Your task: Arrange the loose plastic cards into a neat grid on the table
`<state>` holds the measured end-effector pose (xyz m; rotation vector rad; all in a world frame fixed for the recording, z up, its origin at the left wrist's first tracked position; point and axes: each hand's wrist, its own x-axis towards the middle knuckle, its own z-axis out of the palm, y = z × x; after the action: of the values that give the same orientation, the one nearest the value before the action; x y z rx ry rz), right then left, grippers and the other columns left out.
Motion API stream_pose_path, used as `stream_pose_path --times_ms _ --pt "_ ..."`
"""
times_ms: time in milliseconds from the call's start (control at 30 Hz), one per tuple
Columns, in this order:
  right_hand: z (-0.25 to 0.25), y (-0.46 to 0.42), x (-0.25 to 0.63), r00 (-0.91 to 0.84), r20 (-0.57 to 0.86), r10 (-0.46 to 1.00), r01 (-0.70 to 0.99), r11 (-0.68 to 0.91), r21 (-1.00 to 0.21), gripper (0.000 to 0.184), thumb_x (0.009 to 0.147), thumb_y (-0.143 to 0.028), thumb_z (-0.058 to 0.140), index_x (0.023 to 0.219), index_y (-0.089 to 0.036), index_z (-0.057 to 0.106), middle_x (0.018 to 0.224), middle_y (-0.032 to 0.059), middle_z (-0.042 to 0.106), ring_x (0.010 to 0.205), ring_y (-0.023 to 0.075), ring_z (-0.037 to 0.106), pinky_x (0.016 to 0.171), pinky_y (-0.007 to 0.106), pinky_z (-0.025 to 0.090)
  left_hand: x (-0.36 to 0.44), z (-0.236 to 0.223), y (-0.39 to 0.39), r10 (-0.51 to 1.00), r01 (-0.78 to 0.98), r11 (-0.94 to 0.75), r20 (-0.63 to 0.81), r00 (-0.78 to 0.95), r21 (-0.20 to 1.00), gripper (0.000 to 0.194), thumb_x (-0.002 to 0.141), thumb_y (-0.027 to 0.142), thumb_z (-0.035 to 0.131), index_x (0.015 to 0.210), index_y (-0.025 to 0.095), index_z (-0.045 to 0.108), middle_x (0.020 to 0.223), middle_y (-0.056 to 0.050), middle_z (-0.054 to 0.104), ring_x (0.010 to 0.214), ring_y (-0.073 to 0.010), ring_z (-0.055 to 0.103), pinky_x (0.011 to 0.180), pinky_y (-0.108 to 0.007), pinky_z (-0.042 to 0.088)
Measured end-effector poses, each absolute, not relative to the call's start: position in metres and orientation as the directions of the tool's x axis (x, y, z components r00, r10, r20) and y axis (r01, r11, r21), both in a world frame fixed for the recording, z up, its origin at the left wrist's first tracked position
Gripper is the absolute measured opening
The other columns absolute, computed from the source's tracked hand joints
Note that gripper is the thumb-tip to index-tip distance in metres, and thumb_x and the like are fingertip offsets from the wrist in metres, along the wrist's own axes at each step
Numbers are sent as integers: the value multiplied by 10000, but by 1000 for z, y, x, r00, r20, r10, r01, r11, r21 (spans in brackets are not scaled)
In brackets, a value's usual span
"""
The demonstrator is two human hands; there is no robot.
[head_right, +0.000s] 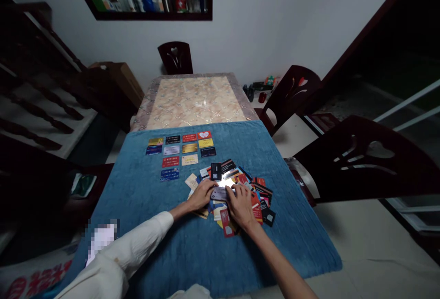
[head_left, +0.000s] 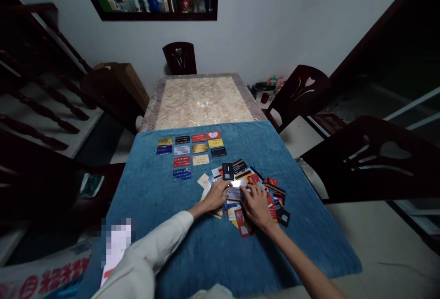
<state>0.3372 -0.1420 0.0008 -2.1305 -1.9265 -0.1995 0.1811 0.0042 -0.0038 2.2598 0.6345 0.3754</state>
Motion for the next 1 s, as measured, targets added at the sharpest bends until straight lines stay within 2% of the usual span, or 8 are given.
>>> stream_pose_path --times_ms 100,200,400,500,667,833,1000 --pt "1 -137 338 87 291 953 994 -62 -94 408 908 -266 492 1300 -194 574 1200 138 560 1118 297 425 963 466 328 175 2 8 527 320 -645 100 844 694 275 905 138 457 1112 189 631 1041 -73 648 1035 -220 540 942 -388 441" --pt "3 -131 339 74 293 953 994 -48 -94 419 919 -303 488 1320 -205 565 1206 138 561 1103 295 429 950 468 338 166 9 13 473 302 -733 138 870 610 320 886 154 497 1191 184 588 1118 -94 624 1075 -242 514 957 -416 428" --pt "9 -111 335 32 281 959 995 -5 -96 434 922 -328 492 1330 -193 556 1226 144 554 1107 298 418 923 445 355 147 21 24 389 289 -858 171 905 424 550 830 216 563 1362 157 436 1302 -163 495 1189 -310 445 986 -487 400" --pt "10 -98 331 7 274 962 996 19 -92 438 915 -331 500 1325 -190 560 1232 145 558 1111 301 411 925 448 347 138 23 31 361 288 -885 149 921 365 646 793 200 576 1404 146 372 1328 -179 470 1210 -328 429 994 -505 385" --pt "10 -73 324 -39 258 965 993 66 -94 470 890 -314 527 1342 -187 549 1230 140 568 1123 300 404 953 455 318 126 23 48 391 330 -883 134 911 334 648 807 159 526 1427 159 337 1327 -181 480 1221 -322 440 996 -494 379" --pt "12 -41 313 -63 219 974 988 92 -123 488 870 -332 564 1342 -211 547 1256 132 566 1129 301 406 948 443 312 112 29 68 449 399 -864 110 887 307 556 863 175 485 1407 146 375 1322 -193 496 1222 -324 453 993 -488 384" --pt "14 -9 300 -98 196 976 986 123 -117 487 873 -353 574 1336 -204 543 1252 136 571 1111 294 414 931 424 310 95 32 91 494 441 -842 117 862 311 532 870 191 511 1390 159 404 1311 -179 503 1227 -317 455 1014 -483 380"
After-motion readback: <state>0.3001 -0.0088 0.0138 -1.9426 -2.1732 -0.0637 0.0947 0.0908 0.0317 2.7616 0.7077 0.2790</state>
